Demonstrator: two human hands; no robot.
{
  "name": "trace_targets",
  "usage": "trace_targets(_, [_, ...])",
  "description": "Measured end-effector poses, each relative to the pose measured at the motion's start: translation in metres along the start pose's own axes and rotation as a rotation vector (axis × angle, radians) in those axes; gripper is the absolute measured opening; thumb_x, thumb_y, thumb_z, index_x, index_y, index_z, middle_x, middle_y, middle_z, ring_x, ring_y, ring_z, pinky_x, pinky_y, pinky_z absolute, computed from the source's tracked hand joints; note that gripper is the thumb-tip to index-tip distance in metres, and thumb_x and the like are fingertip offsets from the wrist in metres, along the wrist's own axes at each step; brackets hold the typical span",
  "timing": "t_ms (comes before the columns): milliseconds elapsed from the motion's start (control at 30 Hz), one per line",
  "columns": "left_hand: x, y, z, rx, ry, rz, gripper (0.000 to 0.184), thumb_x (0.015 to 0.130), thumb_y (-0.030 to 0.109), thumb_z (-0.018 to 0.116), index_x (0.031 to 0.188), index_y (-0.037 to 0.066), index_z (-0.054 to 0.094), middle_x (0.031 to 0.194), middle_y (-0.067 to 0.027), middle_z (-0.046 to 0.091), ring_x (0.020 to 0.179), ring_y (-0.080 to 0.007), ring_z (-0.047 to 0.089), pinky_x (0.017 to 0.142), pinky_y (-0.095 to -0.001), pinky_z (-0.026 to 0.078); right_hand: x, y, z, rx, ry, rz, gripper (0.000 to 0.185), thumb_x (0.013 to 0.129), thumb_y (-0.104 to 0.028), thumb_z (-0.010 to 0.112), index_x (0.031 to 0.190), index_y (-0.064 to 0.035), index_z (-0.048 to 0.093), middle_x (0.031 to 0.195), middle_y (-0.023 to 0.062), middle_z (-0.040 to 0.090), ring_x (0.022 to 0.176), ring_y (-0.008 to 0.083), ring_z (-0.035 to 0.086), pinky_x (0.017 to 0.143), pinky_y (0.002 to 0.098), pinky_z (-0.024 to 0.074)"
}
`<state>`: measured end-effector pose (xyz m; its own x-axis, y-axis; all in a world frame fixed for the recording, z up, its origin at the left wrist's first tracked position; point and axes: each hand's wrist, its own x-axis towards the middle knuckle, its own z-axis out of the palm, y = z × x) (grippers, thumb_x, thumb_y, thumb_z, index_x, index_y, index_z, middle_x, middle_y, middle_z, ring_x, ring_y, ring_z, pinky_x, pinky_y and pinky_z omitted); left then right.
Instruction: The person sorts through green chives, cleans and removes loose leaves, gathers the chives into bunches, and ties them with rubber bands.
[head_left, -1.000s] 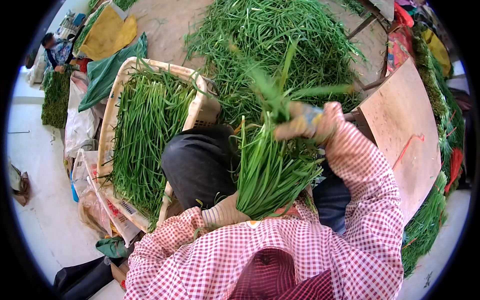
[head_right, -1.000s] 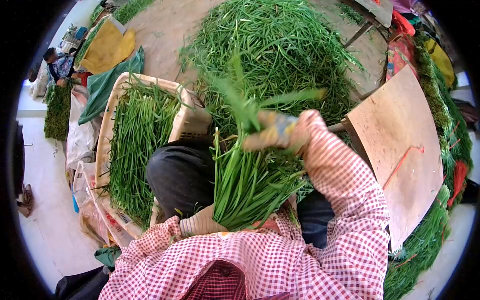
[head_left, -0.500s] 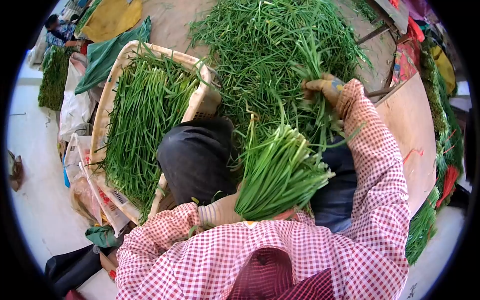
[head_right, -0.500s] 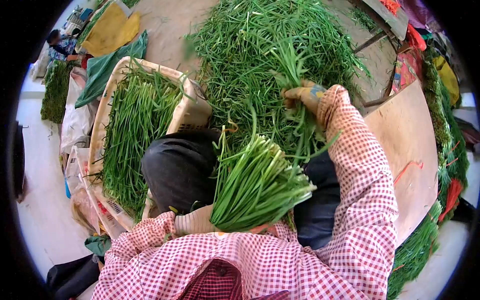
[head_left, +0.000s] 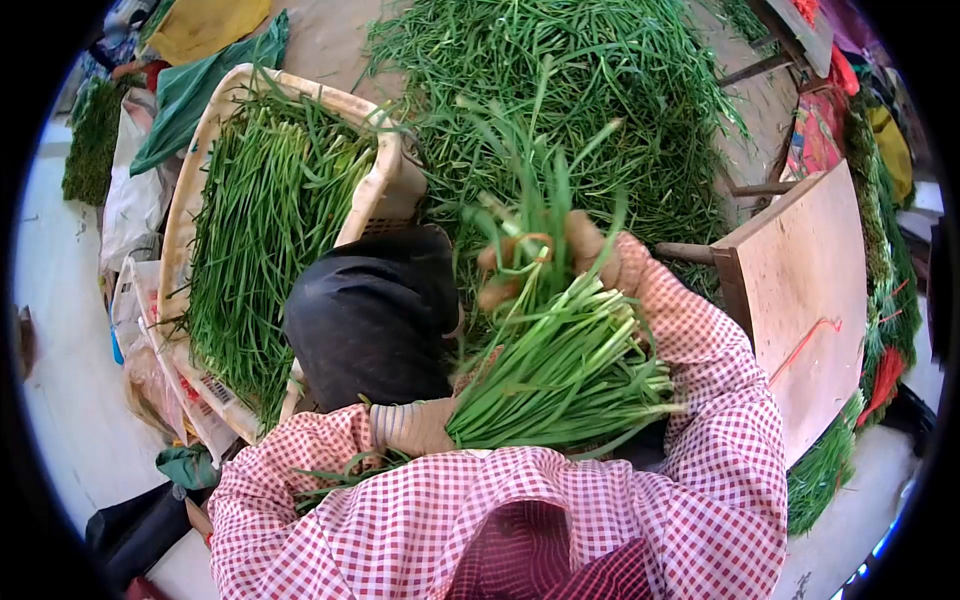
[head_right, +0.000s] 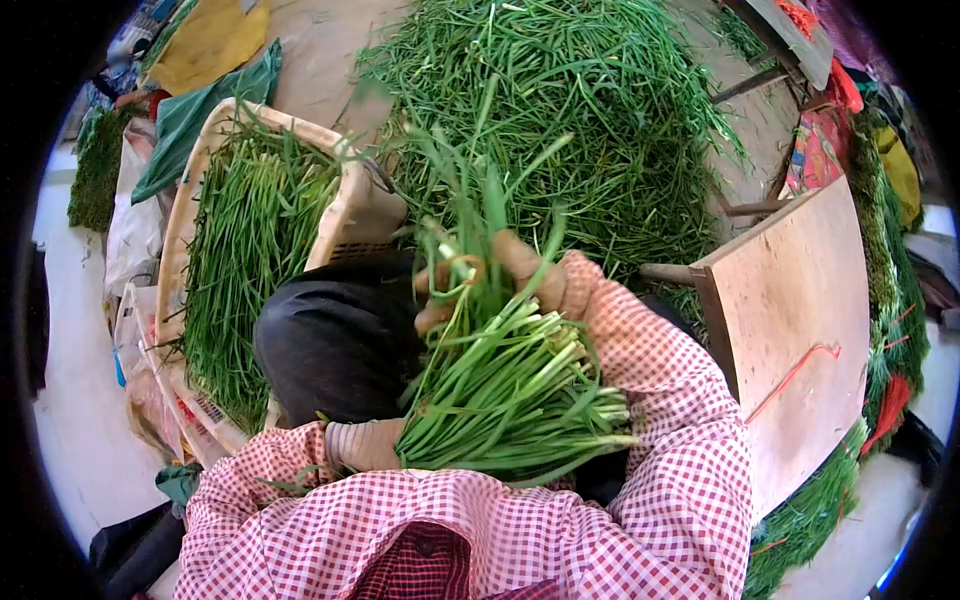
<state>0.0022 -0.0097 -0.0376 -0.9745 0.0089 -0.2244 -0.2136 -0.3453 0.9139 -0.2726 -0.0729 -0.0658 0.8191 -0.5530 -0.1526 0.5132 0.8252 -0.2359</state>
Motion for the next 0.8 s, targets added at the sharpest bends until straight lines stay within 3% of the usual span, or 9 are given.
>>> trace_targets(100, [-0.005, -0.014, 0.002, -0.142, -0.006, -0.119, 0.053, 0.095, 0.025, 0.054, 0.140, 0.002, 0.038, 0.146, -0.0132, 0.037, 0.133, -0.0248, 0.035, 0.114, -0.0383, 0.021, -0.011, -0.015, 0.017, -0.226, 0.067, -0.025, 0.055, 0.081, -0.022, 0.072, 0.126, 0.0010, 0.050, 0.116, 0.0162, 0.062, 0.101, 0.0243, 0.063, 0.088, 0.0407, 0.0521])
trace_targets(233, [-0.002, -0.024, 0.000, 0.374, -0.013, 0.104, 0.056, 0.094, 0.018, 0.055, 0.144, 0.004, 0.034, 0.147, -0.0125, 0.036, 0.136, -0.0254, 0.031, 0.114, -0.0392, 0.022, -0.010, -0.033, 0.033, -0.852, 0.448, -0.051, 0.039, 0.086, -0.020, 0.062, 0.121, -0.0028, 0.055, 0.099, 0.0089, 0.063, 0.084, 0.0172, 0.063, 0.079, 0.0337, 0.0527])
trace_targets(300, [0.001, -0.022, 0.005, 0.148, 0.024, -0.008, 0.050, 0.095, 0.019, 0.052, 0.141, 0.005, 0.039, 0.147, -0.0118, 0.037, 0.135, -0.0268, 0.033, 0.114, -0.0397, 0.023, -0.004, -0.022, 0.023, -0.873, 0.664, -0.428, 0.031, 0.087, -0.020, 0.061, 0.112, -0.0027, 0.057, 0.082, 0.0024, 0.061, 0.070, 0.0120, 0.058, 0.062, 0.0281, 0.0499])
trace_targets(367, [-0.003, -0.011, 0.008, 0.272, 0.100, -0.065, 0.050, 0.093, 0.021, 0.056, 0.139, 0.005, 0.044, 0.145, -0.0126, 0.040, 0.133, -0.0271, 0.035, 0.113, -0.0396, 0.025, -0.020, -0.047, 0.035, -0.601, 0.997, -0.426, 0.019, 0.089, -0.020, 0.060, 0.101, -0.0059, 0.060, 0.067, -0.0046, 0.051, 0.056, 0.0079, 0.047, 0.047, 0.0224, 0.0391])
trace_targets(500, [-0.006, -0.005, 0.009, 0.037, 0.130, -0.156, 0.066, 0.079, 0.027, 0.075, 0.135, 0.005, 0.047, 0.135, -0.0112, 0.051, 0.123, -0.0246, 0.047, 0.106, -0.0379, 0.035, -0.081, -0.091, 0.046, -0.635, 1.058, -0.775, 0.021, 0.083, -0.027, 0.070, 0.088, -0.0087, 0.061, 0.066, -0.0016, 0.055, 0.049, 0.0086, 0.050, 0.041, 0.0238, 0.0402])
trace_targets(633, [0.002, -0.022, 0.015, 0.093, 0.244, -0.091, 0.064, 0.076, 0.025, 0.078, 0.130, 0.005, 0.051, 0.131, -0.0113, 0.055, 0.118, -0.0235, 0.051, 0.102, -0.0368, 0.038, -0.112, -0.071, 0.033, -0.892, 1.135, -0.733, 0.029, 0.084, -0.031, 0.070, 0.100, -0.0082, 0.061, 0.072, 0.0034, 0.058, 0.049, 0.0082, 0.048, 0.039, 0.0258, 0.0407])
trace_targets(700, [0.003, -0.038, 0.015, 0.119, 0.259, -0.062, 0.063, 0.076, 0.025, 0.078, 0.130, 0.005, 0.052, 0.130, -0.0110, 0.056, 0.118, -0.0233, 0.051, 0.102, -0.0368, 0.039, -0.104, -0.034, 0.037, -1.556, 0.678, -0.122, 0.098, 0.072, -0.048, 0.076, 0.145, -0.0060, 0.026, 0.127, 0.0206, 0.052, 0.111, 0.0359, 0.053, 0.103, 0.0525, 0.0370])
trace_targets(767, [0.006, -0.011, 0.019, 0.191, 0.242, -0.071, 0.063, 0.076, 0.023, 0.078, 0.130, 0.005, 0.052, 0.130, -0.0105, 0.056, 0.118, -0.0229, 0.052, 0.103, -0.0369, 0.039, -0.076, -0.005, 0.063, -1.626, 0.689, 0.175, 0.094, 0.073, -0.040, 0.077, 0.146, -0.0063, 0.026, 0.129, 0.0163, 0.054, 0.119, 0.0314, 0.050, 0.104, 0.0415, 0.0364])
trace_targets(800, [0.007, 0.002, 0.022, 0.227, 0.236, -0.078, 0.062, 0.076, 0.023, 0.078, 0.130, 0.005, 0.052, 0.129, -0.0103, 0.057, 0.118, -0.0227, 0.052, 0.103, -0.0370, 0.038, -0.068, 0.020, 0.032, -1.434, 0.555, -0.325, 0.088, 0.076, -0.034, 0.075, 0.145, -0.0061, 0.028, 0.120, 0.0138, 0.059, 0.107, 0.0251, 0.057, 0.093, 0.0353, 0.0445])
